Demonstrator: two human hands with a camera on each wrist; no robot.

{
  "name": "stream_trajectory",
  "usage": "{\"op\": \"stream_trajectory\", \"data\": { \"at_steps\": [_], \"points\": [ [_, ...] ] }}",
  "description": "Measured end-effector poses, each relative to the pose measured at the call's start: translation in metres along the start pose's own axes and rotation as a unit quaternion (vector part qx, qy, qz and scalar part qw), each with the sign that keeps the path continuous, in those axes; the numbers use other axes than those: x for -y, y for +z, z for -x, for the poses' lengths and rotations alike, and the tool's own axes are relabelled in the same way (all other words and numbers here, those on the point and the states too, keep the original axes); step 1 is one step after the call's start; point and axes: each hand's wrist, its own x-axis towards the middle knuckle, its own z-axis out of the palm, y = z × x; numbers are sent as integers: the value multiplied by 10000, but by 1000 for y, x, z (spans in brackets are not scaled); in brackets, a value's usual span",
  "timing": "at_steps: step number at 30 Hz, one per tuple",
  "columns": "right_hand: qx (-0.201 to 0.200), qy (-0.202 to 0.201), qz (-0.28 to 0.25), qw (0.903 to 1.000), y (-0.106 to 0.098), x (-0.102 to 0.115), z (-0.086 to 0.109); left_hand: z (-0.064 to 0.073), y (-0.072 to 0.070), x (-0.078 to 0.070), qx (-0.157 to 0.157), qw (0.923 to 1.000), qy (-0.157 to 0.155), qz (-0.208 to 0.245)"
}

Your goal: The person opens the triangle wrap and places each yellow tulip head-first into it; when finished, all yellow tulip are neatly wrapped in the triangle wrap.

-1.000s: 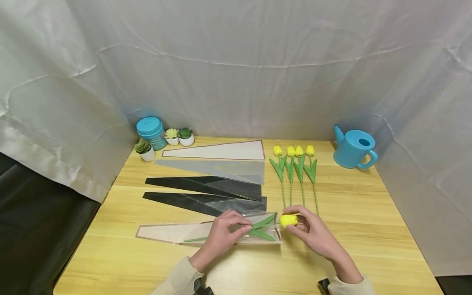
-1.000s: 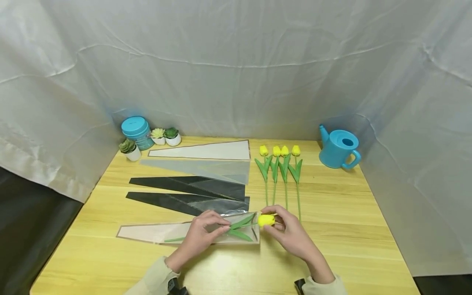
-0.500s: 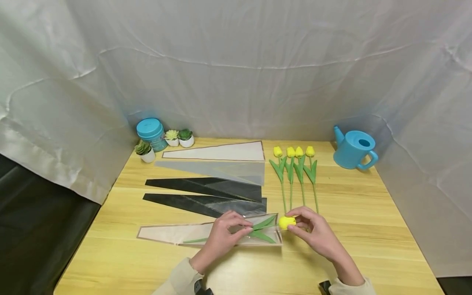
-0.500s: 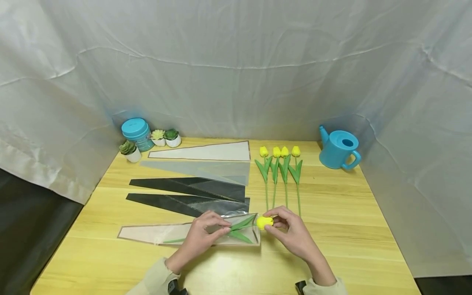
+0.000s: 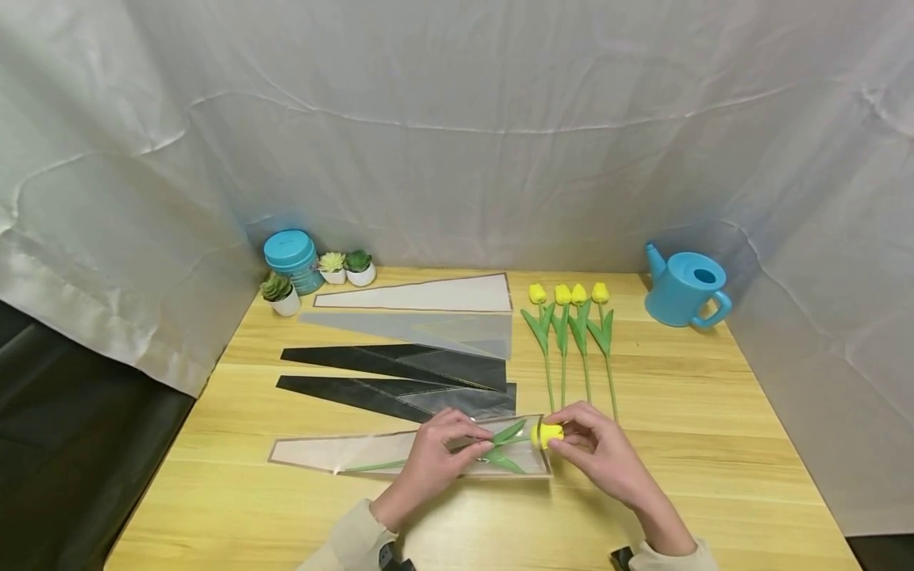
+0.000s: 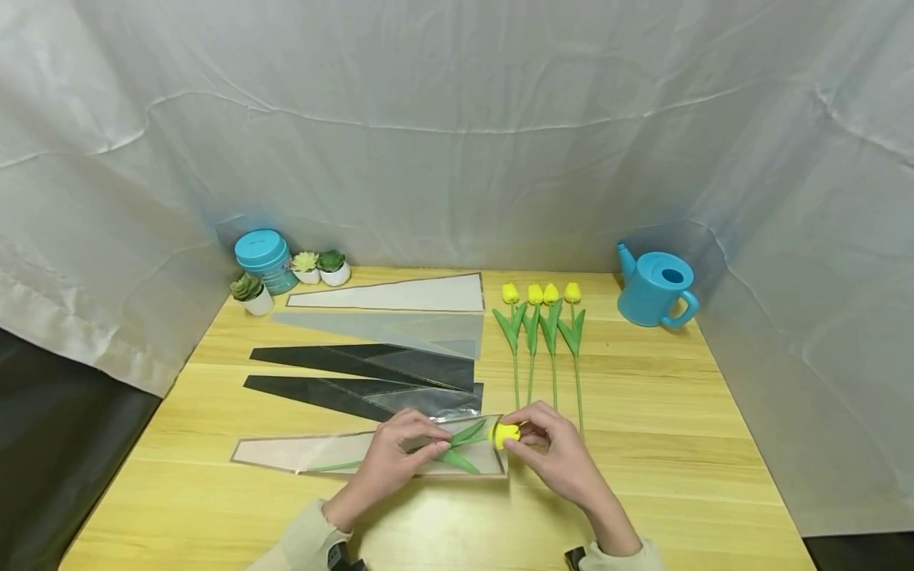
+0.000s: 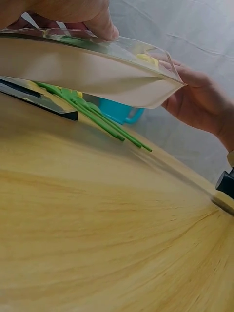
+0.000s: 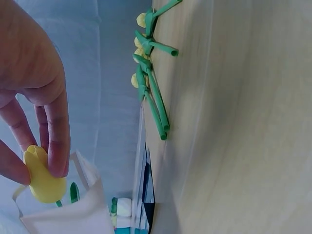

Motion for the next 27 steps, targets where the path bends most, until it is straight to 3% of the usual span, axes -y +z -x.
{"op": "stream_trajectory", "data": {
  "at_steps": [10,17,24,27],
  "points": [
    [-193,755,-370,9963,10,4,-4,-1,2,0,-67,9996,222,-171],
    [-403,659,-335,9965,16,2,-5,-2,1,-3,40,9998,-63,-201],
    [-360,732,-336,9961,19,4,-5,-2,3,-2,-35,9996,194,-206],
    [-398,773,-390,9954,20,6,-5,-3,3,-2,19,9998,110,-155]
  ]
}}
